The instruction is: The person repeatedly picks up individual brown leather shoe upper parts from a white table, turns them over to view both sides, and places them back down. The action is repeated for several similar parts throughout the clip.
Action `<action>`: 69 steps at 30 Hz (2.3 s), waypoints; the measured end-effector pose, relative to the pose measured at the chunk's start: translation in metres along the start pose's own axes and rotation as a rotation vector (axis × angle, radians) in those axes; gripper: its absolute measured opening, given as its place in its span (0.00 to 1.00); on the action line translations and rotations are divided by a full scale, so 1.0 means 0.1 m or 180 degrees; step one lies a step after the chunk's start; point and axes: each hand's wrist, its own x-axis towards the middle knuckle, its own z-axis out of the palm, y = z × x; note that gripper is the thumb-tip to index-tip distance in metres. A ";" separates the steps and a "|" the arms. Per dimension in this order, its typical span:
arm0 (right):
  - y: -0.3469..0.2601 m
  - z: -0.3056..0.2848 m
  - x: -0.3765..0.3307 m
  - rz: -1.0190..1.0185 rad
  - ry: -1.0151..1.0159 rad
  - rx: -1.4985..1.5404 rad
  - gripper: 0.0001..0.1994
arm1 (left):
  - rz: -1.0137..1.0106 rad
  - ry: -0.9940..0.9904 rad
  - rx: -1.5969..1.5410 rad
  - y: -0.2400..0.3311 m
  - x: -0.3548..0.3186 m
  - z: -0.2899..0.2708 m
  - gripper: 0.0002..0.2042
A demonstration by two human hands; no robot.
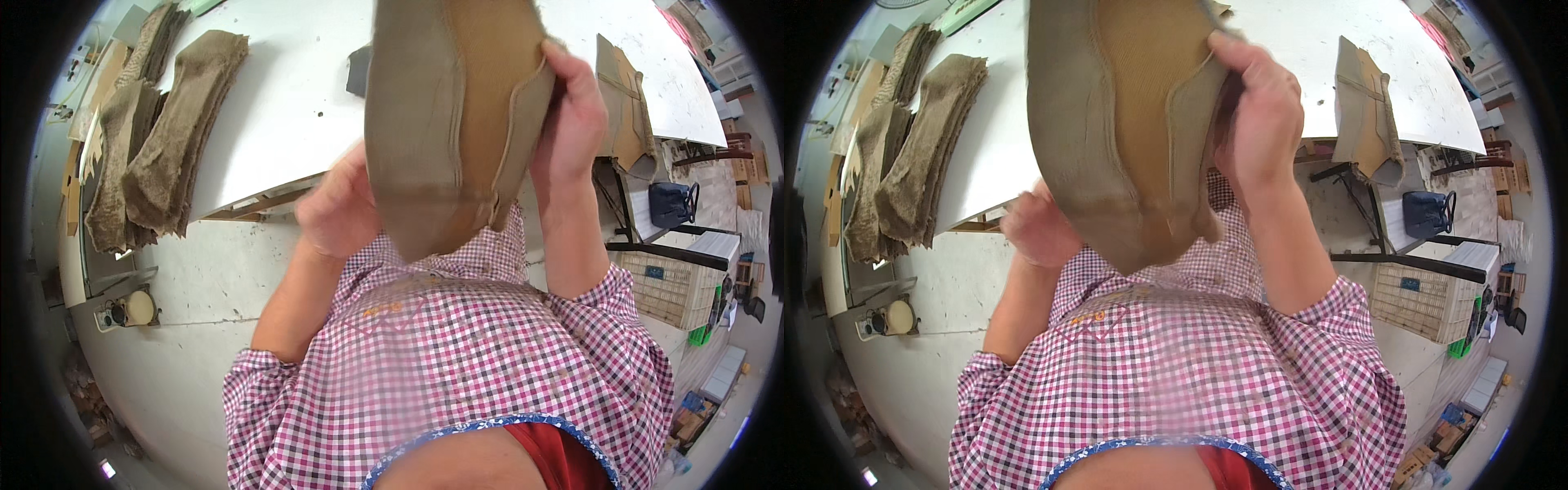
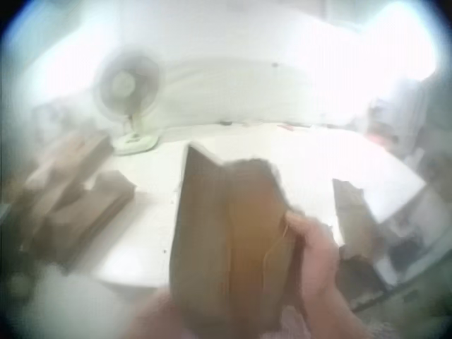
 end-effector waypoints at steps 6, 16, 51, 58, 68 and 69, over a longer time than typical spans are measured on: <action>0.12 0.00 0.29 -0.0127 0.0505 0.0283 0.14 | -0.1139 0.0266 0.1413 -0.32 -0.10 0.03 0.43; 0.35 -0.27 -0.13 0.2128 0.0236 -0.1680 0.32 | -0.0842 0.0519 0.1552 -0.11 -0.08 0.38 0.27; -0.12 -0.14 -0.35 -0.1560 -0.0875 -0.3506 0.09 | 0.0362 0.1461 0.0899 0.05 -0.14 0.62 0.18; -0.06 0.04 -0.57 -0.1202 -0.1397 -0.3830 0.11 | 0.0466 0.1317 0.1067 0.05 -0.15 0.63 0.21; -0.13 0.03 -0.57 -0.0003 -0.1489 -0.2940 0.11 | 0.0423 0.1314 0.1528 0.11 -0.15 0.57 0.19; -0.14 0.03 -0.57 0.0087 -0.1506 -0.2904 0.11 | 0.0397 0.1320 0.1686 0.12 -0.14 0.57 0.18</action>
